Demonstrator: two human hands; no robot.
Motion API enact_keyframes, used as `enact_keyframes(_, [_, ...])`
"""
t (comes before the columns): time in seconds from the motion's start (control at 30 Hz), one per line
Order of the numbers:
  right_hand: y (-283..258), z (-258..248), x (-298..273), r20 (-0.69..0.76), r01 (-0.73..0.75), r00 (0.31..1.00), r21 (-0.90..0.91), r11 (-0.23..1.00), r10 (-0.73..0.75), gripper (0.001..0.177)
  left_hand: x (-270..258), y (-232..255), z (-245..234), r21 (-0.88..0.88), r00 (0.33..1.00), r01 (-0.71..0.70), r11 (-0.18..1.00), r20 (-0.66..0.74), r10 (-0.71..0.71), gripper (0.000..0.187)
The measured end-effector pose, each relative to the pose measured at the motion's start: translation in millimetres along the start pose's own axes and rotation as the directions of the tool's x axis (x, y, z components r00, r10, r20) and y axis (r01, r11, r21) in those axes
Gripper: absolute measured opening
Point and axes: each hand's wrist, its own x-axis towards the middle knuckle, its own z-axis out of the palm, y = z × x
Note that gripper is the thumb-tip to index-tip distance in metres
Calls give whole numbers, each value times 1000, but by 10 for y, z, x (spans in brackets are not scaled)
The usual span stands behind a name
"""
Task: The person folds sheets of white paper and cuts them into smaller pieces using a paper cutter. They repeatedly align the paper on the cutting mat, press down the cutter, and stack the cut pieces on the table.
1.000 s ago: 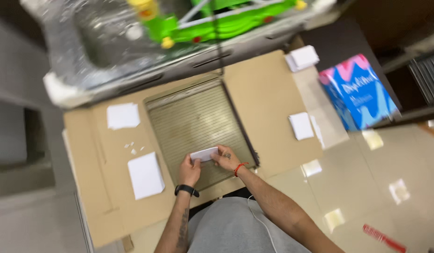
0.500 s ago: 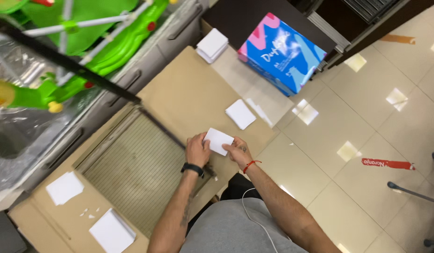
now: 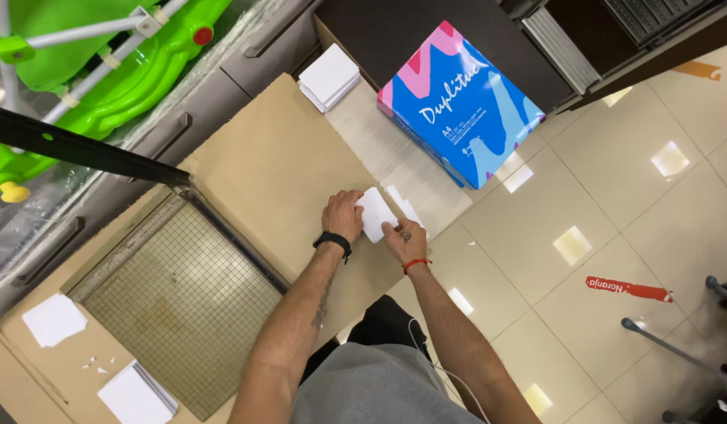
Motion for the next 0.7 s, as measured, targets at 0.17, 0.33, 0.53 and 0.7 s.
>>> enact_keyframes(0.17, [-80,-81,-36,28,-42,999,-73,996,44,60,-4,113,12,48,999,34,998,1,-34,49])
enact_keyframes(0.33, [-104,-415,-275,83,-58,995,-55,997,62,77,-74,241,-12,106,999,-3,994,37,-1,56])
enact_keyframes(0.53, [229,-939,-962,260,-265,934,50,963,244,68,-335,330,213,83,996,-5,997,93,-3,60])
enact_keyframes(0.7, [704,-757,-978,287,-368,926,554,747,243,73,-841,704,311,76,984,-41,996,175,27,61])
